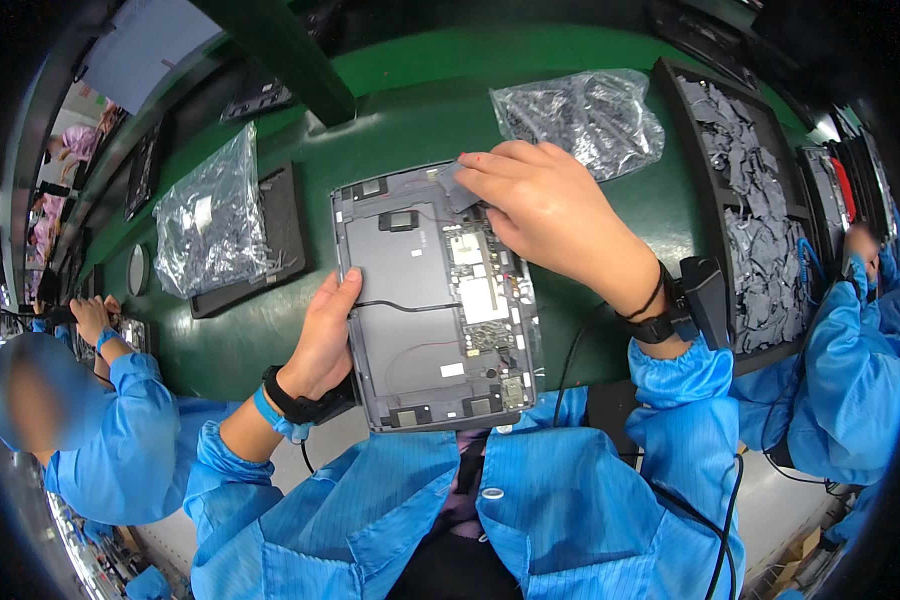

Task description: Assembling internal components of a tablet or laptop on a production line.

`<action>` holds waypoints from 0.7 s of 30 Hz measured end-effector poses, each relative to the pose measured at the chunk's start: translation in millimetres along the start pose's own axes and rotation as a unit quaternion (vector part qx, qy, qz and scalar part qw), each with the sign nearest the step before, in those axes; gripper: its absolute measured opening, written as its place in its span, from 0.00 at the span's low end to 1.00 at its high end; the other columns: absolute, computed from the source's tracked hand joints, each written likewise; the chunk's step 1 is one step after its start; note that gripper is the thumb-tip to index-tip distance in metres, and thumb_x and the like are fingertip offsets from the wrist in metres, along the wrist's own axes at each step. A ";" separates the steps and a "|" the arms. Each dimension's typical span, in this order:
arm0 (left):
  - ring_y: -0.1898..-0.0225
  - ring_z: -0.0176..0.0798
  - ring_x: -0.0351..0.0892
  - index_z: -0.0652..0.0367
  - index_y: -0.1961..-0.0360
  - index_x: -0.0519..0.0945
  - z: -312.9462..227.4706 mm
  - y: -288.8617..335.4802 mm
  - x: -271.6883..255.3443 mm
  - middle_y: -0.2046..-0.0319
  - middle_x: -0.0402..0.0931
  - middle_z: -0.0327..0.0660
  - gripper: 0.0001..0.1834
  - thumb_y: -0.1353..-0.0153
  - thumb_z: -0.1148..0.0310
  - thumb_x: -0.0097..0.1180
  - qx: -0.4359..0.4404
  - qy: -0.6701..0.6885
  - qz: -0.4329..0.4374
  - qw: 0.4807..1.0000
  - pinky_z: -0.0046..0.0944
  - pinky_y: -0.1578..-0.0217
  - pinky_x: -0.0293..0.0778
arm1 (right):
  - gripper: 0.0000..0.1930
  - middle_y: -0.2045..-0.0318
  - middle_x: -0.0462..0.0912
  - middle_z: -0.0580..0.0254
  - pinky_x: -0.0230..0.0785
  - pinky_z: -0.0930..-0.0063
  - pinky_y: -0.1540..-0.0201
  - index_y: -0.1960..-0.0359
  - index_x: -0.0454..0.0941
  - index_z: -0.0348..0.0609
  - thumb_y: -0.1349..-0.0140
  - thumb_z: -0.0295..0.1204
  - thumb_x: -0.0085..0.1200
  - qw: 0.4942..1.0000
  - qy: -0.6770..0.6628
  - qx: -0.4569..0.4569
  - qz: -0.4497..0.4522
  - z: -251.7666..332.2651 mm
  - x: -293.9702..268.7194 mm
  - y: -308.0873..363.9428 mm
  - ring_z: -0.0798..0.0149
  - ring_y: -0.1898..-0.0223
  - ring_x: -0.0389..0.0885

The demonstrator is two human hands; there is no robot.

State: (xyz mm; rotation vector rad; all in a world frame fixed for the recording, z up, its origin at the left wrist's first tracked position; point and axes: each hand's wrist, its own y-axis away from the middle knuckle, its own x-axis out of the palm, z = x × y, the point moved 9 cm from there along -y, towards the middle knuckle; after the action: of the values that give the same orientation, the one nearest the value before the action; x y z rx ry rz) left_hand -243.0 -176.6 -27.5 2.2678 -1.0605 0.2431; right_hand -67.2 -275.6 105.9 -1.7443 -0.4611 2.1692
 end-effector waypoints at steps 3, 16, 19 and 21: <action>0.40 0.35 0.66 0.66 0.36 0.62 -8.4 -0.5 10.2 0.40 0.68 0.44 0.26 0.27 0.59 0.44 0.052 -0.131 0.107 0.984 0.37 0.39 0.63 | 0.23 0.48 0.80 0.56 0.70 0.65 0.52 0.51 0.78 0.40 0.52 0.23 0.59 0.995 0.073 -0.027 0.058 3.5 29.7 -2.2 0.56 0.53 0.78; 0.66 0.47 0.76 0.56 0.67 0.81 -113.0 -9.2 87.8 0.72 0.77 0.41 0.04 0.45 0.71 0.59 0.478 -0.697 -0.030 0.533 0.44 0.65 0.73 | 0.14 0.64 0.83 0.63 0.67 0.73 0.65 0.64 0.80 0.36 0.53 0.28 0.56 0.979 0.172 -0.078 -0.072 43.2 25.8 20.6 0.66 0.65 0.78; 0.63 0.47 0.75 0.58 0.66 0.80 -92.0 -34.6 108.2 0.69 0.76 0.42 0.07 0.46 0.71 0.61 0.478 -0.711 0.011 0.516 0.43 0.62 0.73 | 0.14 0.61 0.83 0.62 0.67 0.73 0.63 0.64 0.80 0.37 0.53 0.28 0.55 0.979 0.187 -0.059 -0.058 35.3 20.8 11.6 0.65 0.64 0.78; 0.63 0.48 0.75 0.59 0.66 0.80 -87.2 -42.6 112.5 0.69 0.76 0.42 0.07 0.46 0.71 0.61 0.472 -0.716 0.020 0.515 0.44 0.62 0.73 | 0.13 0.61 0.83 0.61 0.67 0.74 0.62 0.64 0.80 0.37 0.51 0.28 0.55 0.978 0.190 -0.087 -0.022 33.7 28.6 1.6 0.65 0.64 0.79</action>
State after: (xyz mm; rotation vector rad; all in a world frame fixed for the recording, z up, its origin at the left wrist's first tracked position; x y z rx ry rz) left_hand -129.1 -174.4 67.9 3.2575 -2.0258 -1.8761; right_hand -106.0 -266.2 87.0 -2.1576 -0.5928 1.7496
